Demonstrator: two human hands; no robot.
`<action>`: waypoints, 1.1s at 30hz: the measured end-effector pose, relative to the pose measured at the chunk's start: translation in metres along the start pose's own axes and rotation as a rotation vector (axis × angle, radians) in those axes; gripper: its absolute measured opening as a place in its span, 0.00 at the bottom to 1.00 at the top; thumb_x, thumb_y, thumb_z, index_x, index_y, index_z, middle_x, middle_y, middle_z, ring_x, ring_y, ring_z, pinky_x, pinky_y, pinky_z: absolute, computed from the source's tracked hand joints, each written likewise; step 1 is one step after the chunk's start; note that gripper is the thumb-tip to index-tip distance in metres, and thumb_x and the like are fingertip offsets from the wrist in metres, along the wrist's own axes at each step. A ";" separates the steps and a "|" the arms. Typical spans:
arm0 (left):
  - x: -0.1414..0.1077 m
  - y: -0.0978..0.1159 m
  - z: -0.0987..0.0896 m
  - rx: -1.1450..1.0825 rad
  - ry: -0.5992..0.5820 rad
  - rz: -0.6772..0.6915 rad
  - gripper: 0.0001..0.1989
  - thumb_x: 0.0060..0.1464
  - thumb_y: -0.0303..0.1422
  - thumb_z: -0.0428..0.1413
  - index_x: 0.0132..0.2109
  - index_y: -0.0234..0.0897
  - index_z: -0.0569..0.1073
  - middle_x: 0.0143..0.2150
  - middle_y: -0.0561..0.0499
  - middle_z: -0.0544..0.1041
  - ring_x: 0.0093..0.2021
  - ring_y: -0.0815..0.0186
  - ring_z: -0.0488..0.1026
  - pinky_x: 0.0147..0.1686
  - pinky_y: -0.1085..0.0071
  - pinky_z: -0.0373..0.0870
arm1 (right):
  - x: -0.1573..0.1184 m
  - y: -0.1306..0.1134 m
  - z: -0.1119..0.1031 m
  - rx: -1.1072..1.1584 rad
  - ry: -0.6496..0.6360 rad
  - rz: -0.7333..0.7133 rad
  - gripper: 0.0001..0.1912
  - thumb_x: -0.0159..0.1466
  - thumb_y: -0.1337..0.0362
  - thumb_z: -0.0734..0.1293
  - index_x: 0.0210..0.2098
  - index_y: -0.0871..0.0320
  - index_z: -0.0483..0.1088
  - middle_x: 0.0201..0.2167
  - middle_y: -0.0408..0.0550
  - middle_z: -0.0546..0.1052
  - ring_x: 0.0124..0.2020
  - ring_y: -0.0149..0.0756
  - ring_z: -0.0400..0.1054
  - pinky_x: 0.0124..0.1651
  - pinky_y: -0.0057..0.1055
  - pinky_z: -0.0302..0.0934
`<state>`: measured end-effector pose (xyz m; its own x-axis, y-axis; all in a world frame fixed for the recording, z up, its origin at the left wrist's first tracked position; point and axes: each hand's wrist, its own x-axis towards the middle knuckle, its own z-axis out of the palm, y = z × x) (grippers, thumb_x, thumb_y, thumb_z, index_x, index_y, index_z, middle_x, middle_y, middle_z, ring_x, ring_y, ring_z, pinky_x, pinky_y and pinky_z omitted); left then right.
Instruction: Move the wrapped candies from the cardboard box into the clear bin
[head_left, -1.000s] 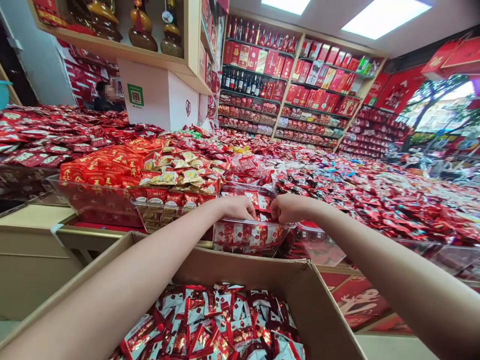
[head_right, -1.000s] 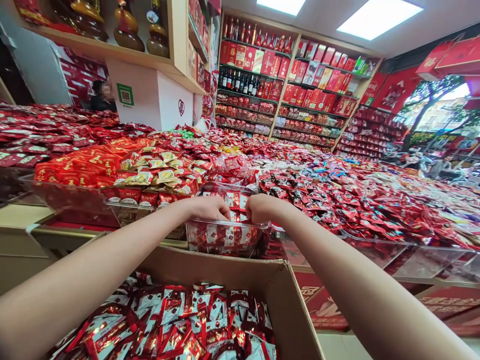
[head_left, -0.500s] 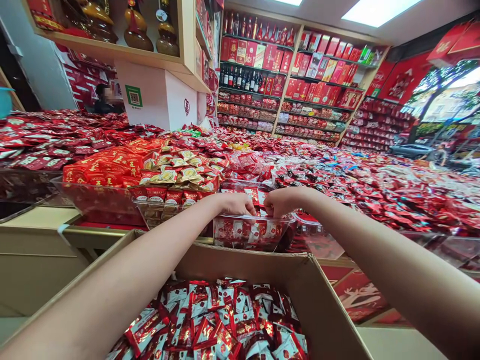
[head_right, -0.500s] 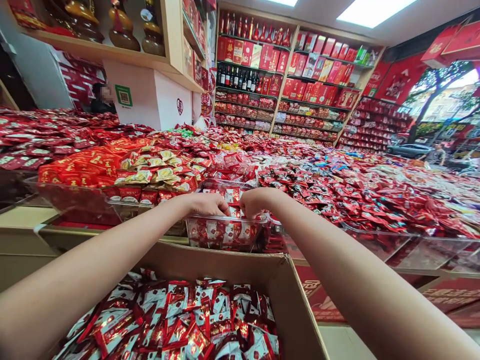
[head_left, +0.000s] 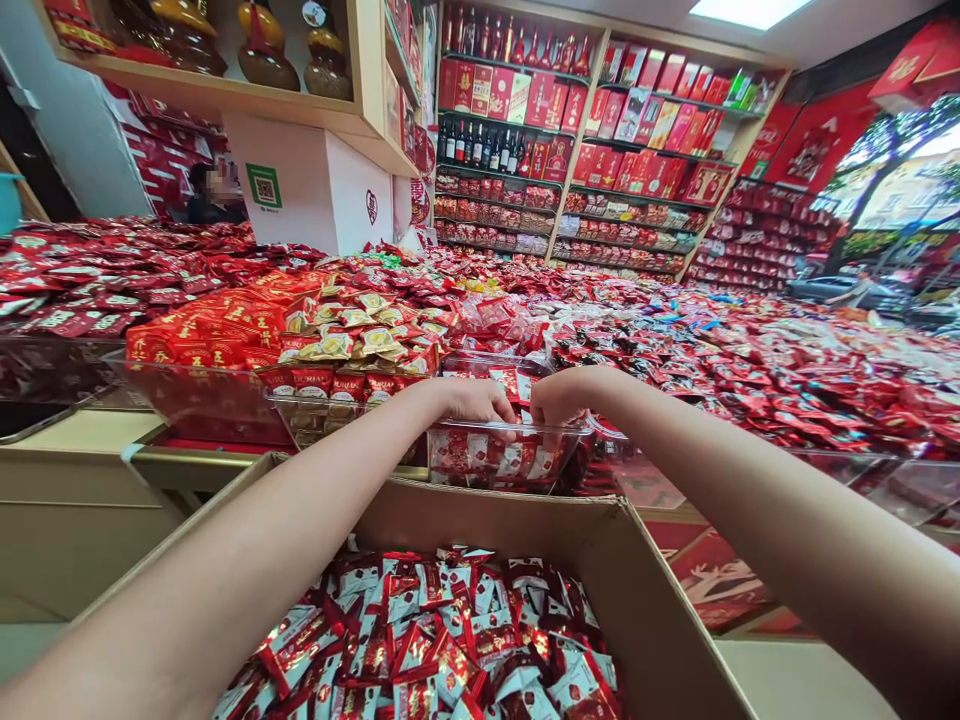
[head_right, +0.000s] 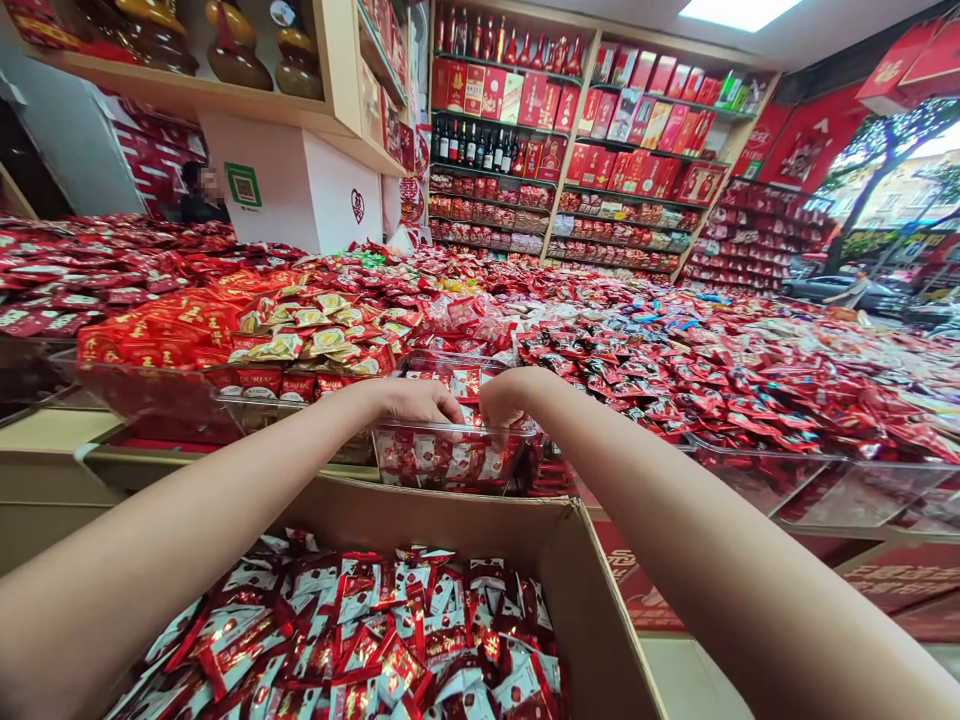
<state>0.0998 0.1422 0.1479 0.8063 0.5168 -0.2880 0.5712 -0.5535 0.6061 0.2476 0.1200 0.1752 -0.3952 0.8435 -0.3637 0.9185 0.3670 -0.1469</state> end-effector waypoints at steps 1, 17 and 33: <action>0.000 0.000 0.000 0.011 0.004 0.001 0.14 0.40 0.39 0.55 0.36 0.37 0.74 0.31 0.55 0.75 0.31 0.71 0.67 0.32 0.80 0.60 | -0.003 -0.001 -0.002 -0.084 -0.100 0.030 0.16 0.35 0.57 0.71 0.22 0.61 0.73 0.12 0.40 0.65 0.18 0.27 0.57 0.25 0.27 0.54; -0.010 0.009 0.003 0.141 0.184 -0.032 0.15 0.43 0.41 0.52 0.23 0.33 0.73 0.16 0.57 0.66 0.19 0.74 0.59 0.21 0.78 0.55 | -0.016 0.005 0.000 -0.046 -0.112 0.039 0.17 0.45 0.60 0.65 0.35 0.57 0.71 0.28 0.45 0.73 0.25 0.31 0.64 0.24 0.24 0.54; -0.107 -0.033 0.122 0.669 0.194 0.240 0.11 0.51 0.35 0.43 0.31 0.38 0.69 0.28 0.49 0.72 0.31 0.64 0.68 0.33 0.67 0.62 | -0.067 -0.046 0.117 0.004 -0.226 -0.196 0.10 0.47 0.62 0.64 0.29 0.58 0.70 0.24 0.46 0.72 0.25 0.33 0.65 0.25 0.26 0.53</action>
<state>0.0134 0.0255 0.0680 0.9146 0.4033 -0.0298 0.4042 -0.9139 0.0365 0.2329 0.0004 0.0988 -0.5536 0.6477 -0.5235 0.8250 0.5124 -0.2384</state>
